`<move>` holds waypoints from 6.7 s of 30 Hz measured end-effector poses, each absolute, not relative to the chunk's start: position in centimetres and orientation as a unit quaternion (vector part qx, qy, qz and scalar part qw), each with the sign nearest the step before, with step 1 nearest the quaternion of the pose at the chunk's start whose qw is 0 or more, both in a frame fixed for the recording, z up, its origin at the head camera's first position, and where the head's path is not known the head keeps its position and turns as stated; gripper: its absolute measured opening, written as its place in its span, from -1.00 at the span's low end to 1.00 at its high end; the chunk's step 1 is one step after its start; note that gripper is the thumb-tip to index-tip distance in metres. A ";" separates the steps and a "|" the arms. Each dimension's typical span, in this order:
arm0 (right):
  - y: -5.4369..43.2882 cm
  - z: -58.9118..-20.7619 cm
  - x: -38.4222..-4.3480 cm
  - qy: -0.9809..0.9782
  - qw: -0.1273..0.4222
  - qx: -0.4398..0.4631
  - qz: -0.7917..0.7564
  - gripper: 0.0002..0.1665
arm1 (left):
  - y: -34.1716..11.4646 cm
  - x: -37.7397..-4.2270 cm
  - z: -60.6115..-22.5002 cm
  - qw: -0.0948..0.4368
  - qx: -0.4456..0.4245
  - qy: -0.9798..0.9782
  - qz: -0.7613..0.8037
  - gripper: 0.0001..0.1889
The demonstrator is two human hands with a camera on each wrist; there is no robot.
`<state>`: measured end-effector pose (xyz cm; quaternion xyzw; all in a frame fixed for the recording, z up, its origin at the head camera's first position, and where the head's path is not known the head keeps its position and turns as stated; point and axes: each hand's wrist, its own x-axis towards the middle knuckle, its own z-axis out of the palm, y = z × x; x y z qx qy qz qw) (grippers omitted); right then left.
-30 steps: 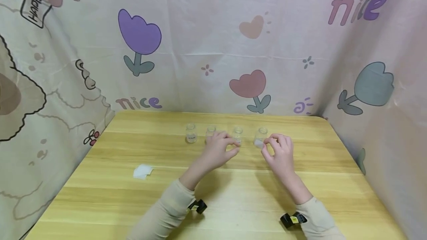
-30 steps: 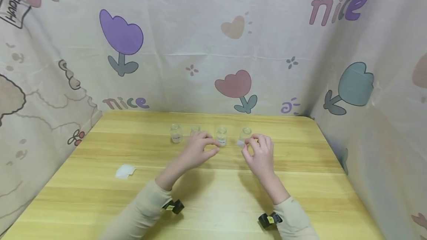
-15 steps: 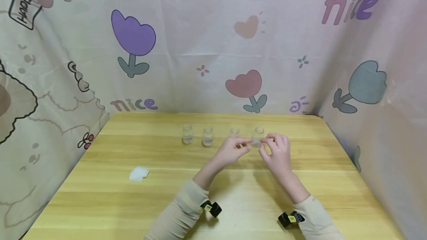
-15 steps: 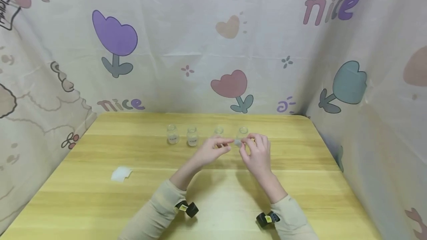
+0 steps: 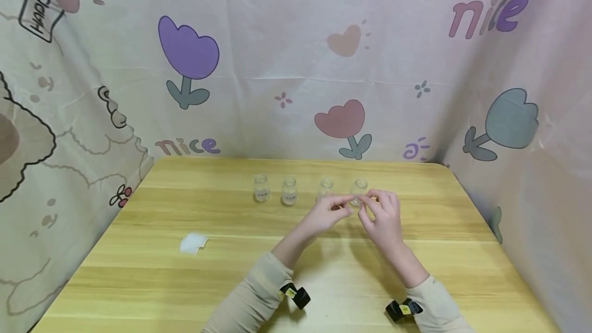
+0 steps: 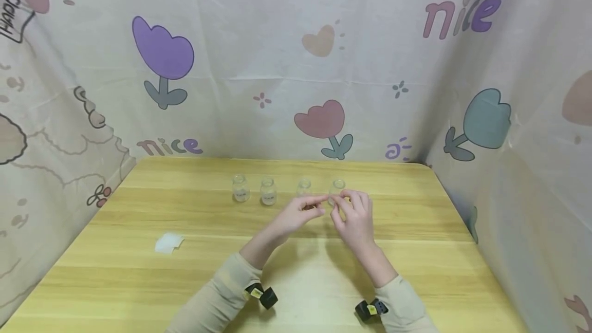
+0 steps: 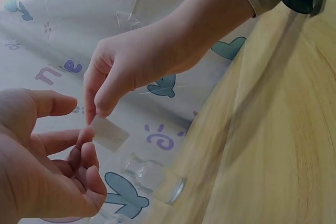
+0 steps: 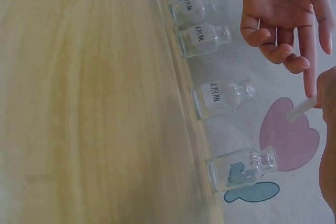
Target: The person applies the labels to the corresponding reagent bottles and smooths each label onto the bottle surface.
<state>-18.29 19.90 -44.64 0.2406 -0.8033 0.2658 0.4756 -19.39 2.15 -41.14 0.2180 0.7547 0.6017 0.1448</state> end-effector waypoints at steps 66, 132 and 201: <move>23.6 -45.1 -19.6 -0.893 0.148 0.051 0.421 -0.88 | 5.5 -21.8 -44.2 -0.091 0.193 0.930 0.298 -0.87; 24.2 -46.6 -20.2 -0.933 0.060 0.034 0.353 -0.32 | 7.5 -21.9 -45.9 -0.033 0.119 0.952 0.281 -0.50; 26.9 -44.7 -25.8 -0.933 0.219 0.280 0.052 -0.64 | 6.5 -27.6 -43.6 -0.146 0.282 0.946 -0.071 -0.63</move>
